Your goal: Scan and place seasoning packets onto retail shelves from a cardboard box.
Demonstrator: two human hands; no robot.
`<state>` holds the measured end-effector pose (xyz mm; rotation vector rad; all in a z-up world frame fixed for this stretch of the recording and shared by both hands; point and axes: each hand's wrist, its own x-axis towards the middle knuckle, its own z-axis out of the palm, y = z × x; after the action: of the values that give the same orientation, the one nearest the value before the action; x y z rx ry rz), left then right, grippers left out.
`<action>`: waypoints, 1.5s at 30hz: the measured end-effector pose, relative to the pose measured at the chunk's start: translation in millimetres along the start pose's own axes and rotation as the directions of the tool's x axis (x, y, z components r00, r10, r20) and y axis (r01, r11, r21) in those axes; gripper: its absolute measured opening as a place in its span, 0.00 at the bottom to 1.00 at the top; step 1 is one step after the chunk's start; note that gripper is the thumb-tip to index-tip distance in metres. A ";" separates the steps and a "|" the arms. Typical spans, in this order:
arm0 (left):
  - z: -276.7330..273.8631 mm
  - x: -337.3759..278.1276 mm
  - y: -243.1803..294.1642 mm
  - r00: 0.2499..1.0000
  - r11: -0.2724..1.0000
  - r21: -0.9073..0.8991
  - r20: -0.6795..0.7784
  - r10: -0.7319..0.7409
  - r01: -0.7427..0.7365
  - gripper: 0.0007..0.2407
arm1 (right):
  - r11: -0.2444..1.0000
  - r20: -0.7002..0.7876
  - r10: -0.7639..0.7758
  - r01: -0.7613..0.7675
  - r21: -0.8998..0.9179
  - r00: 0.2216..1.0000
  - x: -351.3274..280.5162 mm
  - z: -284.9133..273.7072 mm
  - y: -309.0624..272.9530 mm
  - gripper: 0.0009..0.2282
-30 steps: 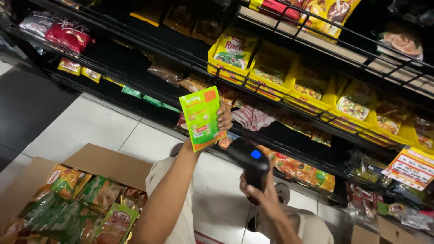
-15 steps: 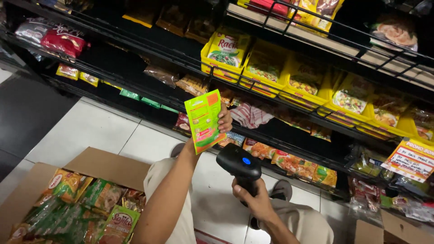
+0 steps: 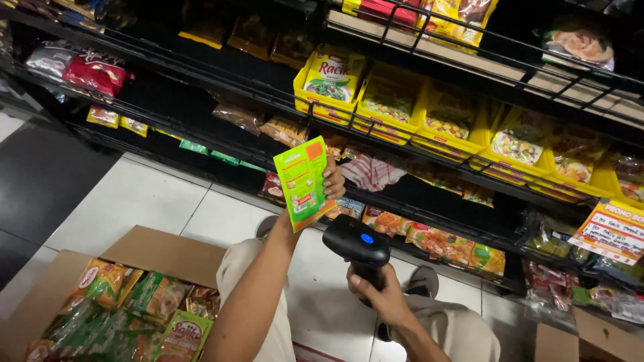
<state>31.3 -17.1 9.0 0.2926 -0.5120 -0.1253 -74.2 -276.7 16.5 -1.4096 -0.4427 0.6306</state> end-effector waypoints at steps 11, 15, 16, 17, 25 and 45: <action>-70.8 -16.4 -7.5 0.982 0.999 0.036 -0.188 0.011 -0.005 0.11 | 0.998 -0.085 0.003 -0.008 -0.055 0.996 9.9 -5.0 -5.0 0.10; -87.5 -32.0 -14.5 0.875 0.999 0.041 -0.482 0.038 -0.021 0.09 | 0.979 -0.344 -0.038 -0.034 -0.202 0.938 40.8 -33.4 -16.6 0.13; -91.8 -36.1 -15.2 0.882 1.000 0.028 -0.471 0.010 0.004 0.09 | 0.979 -0.372 -0.046 -0.032 -0.201 0.927 50.1 -54.4 -4.8 0.13; -96.3 -39.9 -16.0 0.852 0.997 0.069 -0.520 0.064 -0.032 0.10 | 0.947 -0.376 -0.182 0.058 -0.317 0.909 58.1 -76.2 6.8 0.16; -63.8 -32.3 -27.2 0.469 0.933 0.317 -0.859 0.206 0.171 0.17 | 0.933 -0.628 -0.135 -0.114 -0.340 0.766 122.8 -182.7 67.8 0.33; -9.3 -38.3 -78.2 0.698 0.636 0.723 -0.601 0.389 0.268 0.16 | 0.577 -0.434 -0.485 -0.095 -0.811 0.759 72.6 -122.0 7.0 0.23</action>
<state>-0.8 -81.9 -40.5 1.1459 0.2800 0.3140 57.2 -323.0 -11.4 -2.2839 -0.3486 -0.3634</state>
